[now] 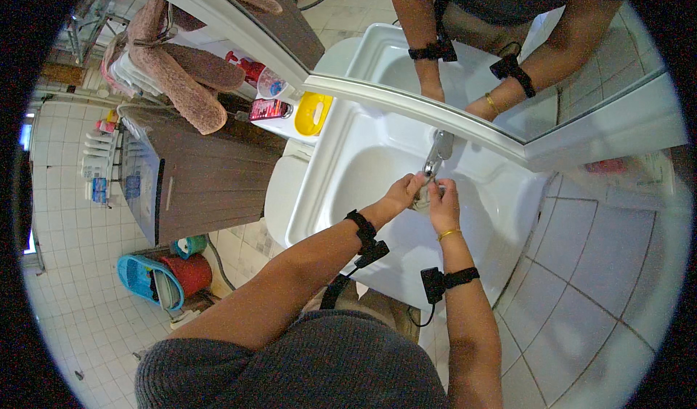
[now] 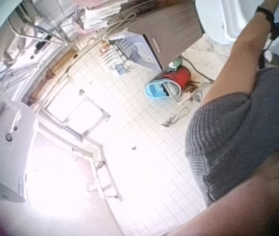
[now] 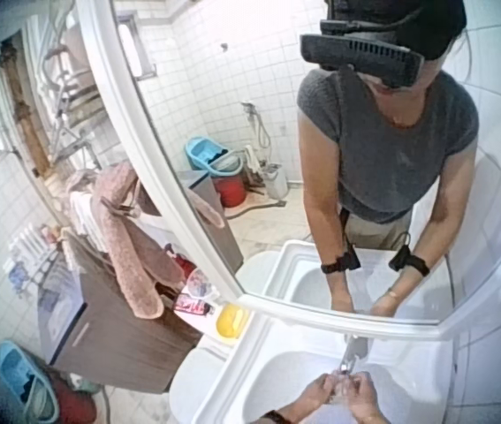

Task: The person wipes the side of a washing machine with a cloth, rinses the cloth in a sink, and then wipes the tiers of a plastic corner shelf.

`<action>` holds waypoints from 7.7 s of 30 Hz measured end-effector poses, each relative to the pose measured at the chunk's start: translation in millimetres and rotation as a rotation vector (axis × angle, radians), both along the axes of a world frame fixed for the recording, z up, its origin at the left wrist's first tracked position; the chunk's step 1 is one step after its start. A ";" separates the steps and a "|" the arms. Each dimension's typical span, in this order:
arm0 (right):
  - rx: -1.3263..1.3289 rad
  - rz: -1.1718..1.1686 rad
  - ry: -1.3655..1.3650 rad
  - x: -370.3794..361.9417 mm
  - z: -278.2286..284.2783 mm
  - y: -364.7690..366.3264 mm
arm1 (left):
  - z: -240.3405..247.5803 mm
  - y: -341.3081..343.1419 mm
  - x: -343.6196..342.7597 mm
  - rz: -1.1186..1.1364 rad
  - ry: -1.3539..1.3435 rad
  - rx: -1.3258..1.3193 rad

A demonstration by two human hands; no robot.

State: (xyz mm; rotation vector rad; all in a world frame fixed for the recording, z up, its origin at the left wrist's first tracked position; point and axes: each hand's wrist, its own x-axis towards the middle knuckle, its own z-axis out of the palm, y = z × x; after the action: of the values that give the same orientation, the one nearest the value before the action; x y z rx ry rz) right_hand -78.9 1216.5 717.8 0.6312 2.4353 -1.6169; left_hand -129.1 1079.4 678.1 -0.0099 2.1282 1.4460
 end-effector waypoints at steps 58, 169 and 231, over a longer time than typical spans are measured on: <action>-0.091 0.236 -0.302 -7.7 37.7 -16.5 | 43.0 28.3 7.1 0.236 -0.158 0.508; 0.648 0.306 -0.089 78.5 45.1 -40.8 | 50.4 -26.5 30.1 -1.211 0.614 -0.374; 0.837 0.752 0.163 41.2 30.7 19.6 | 40.3 5.7 45.0 -0.875 0.445 -0.271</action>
State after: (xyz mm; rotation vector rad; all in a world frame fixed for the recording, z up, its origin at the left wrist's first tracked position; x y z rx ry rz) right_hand -37.7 1236.1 748.4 -0.3628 2.8775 -0.3589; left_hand -84.2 1085.1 718.4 1.0823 2.1874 0.6661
